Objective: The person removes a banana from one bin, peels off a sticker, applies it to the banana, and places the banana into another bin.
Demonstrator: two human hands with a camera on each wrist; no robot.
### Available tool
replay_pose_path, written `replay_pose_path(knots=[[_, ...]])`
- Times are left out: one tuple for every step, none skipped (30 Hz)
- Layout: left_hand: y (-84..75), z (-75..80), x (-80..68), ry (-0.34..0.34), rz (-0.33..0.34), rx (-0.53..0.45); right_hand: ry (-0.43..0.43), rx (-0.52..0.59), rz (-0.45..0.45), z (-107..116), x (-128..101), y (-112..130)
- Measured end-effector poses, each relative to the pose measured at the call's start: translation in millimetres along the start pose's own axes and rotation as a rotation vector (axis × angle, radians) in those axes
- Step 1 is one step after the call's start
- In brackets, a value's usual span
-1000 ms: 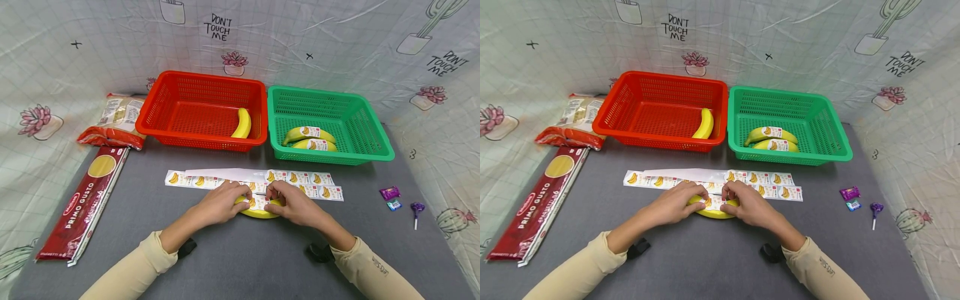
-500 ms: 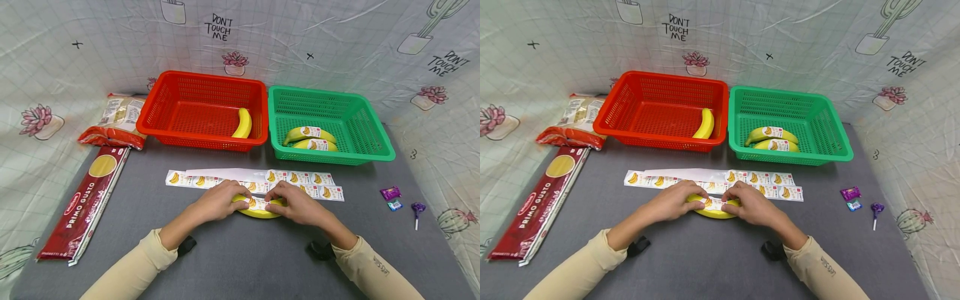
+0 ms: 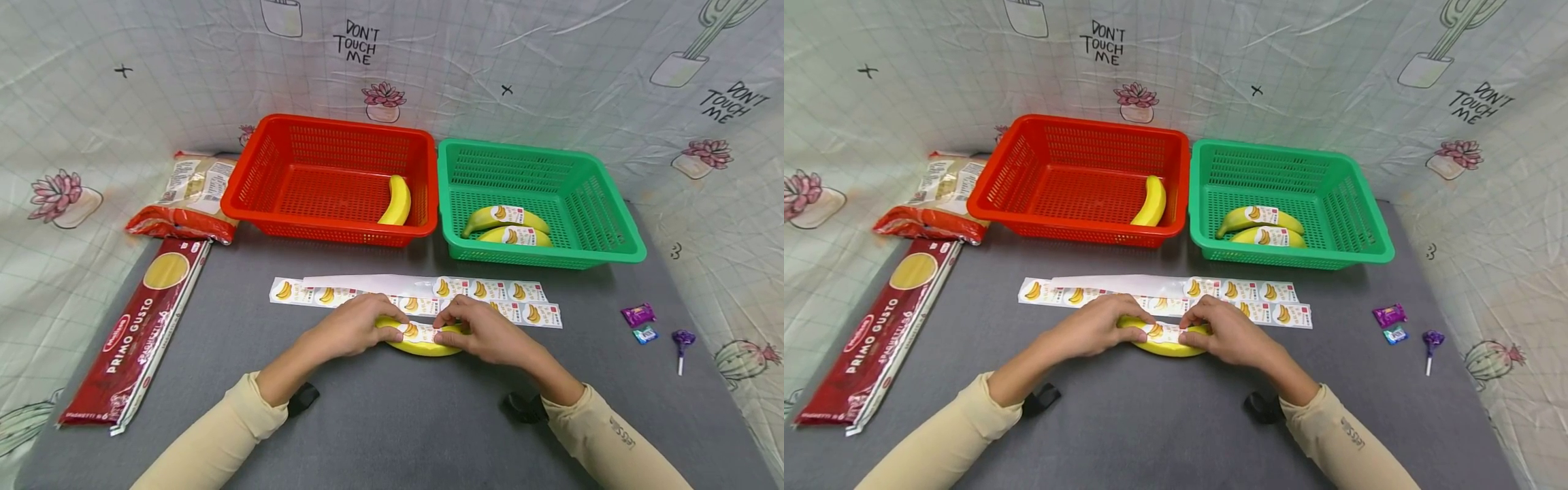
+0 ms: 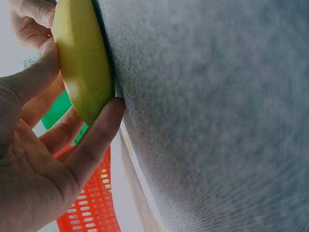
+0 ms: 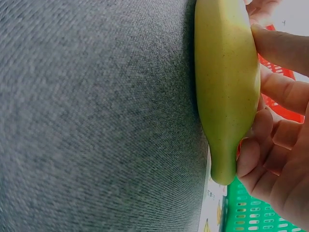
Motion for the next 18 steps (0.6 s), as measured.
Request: replay_pose_path(knots=[[0.2,0.2,0.2,0.001,-0.003,-0.002,0.001,0.001,-0.002,0,0,0],[0.4,0.3,0.5,0.003,-0.005,-0.004,0.003,0.001,-0.003,0,0,-1],[0.7,0.4,0.6,0.006,-0.006,-0.004,0.004,0.003,-0.005,0,0,-1],[0.9,0.4,0.9,0.009,-0.004,-0.004,0.005,0.003,-0.005,0,1,-1],[1.0,0.6,1.0,0.013,-0.002,-0.002,0.005,0.004,-0.005,0,1,-1],[1.0,0.8,1.1,0.016,0.001,-0.001,0.006,0.005,-0.004,1,1,-1],[0.7,1.1,1.3,0.019,0.003,0.0,0.007,0.006,-0.003,1,1,-2],[0.5,1.4,1.3,0.022,0.006,0.002,0.009,0.005,-0.002,1,1,-2],[0.2,1.8,1.4,0.025,0.009,0.004,0.01,0.006,0.0,2,2,-2],[-0.2,2.1,1.6,0.027,0.013,0.004,0.013,0.006,0.004,2,2,-2],[-0.6,2.7,1.7,0.03,0.016,0.007,0.016,0.011,0.006,3,2,-2],[-1.0,3.2,1.7,0.033,0.019,0.009,0.016,0.015,0.009,4,3,-2],[-1.2,3.4,1.8,0.036,0.022,0.012,0.014,0.027,0.014,6,3,-2],[-1.5,3.9,1.8,0.039,0.025,0.014,0.007,0.033,0.022,8,3,-2],[-1.6,4.1,1.8,0.042,0.028,0.016,-0.001,0.037,0.032,12,4,-2],[-1.7,4.2,1.8,0.046,0.031,0.014,-0.02,0.041,0.032,17,3,-3],[-1.6,4.1,1.9,0.051,0.028,0.012,-0.043,0.036,0.032,24,2,-4],[-1.8,3.9,2.0,0.056,0.03,0.004,-0.071,0.02,0.033,33,1,-5]])
Point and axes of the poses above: each hand's wrist, its own x-axis towards the middle knuckle, its own z-axis out of the back of the hand, y = z × x, the point moved 2 cm from there along x, towards the middle knuckle, and after that the axes turned 5 degrees about -y, right-handed, at the moved point
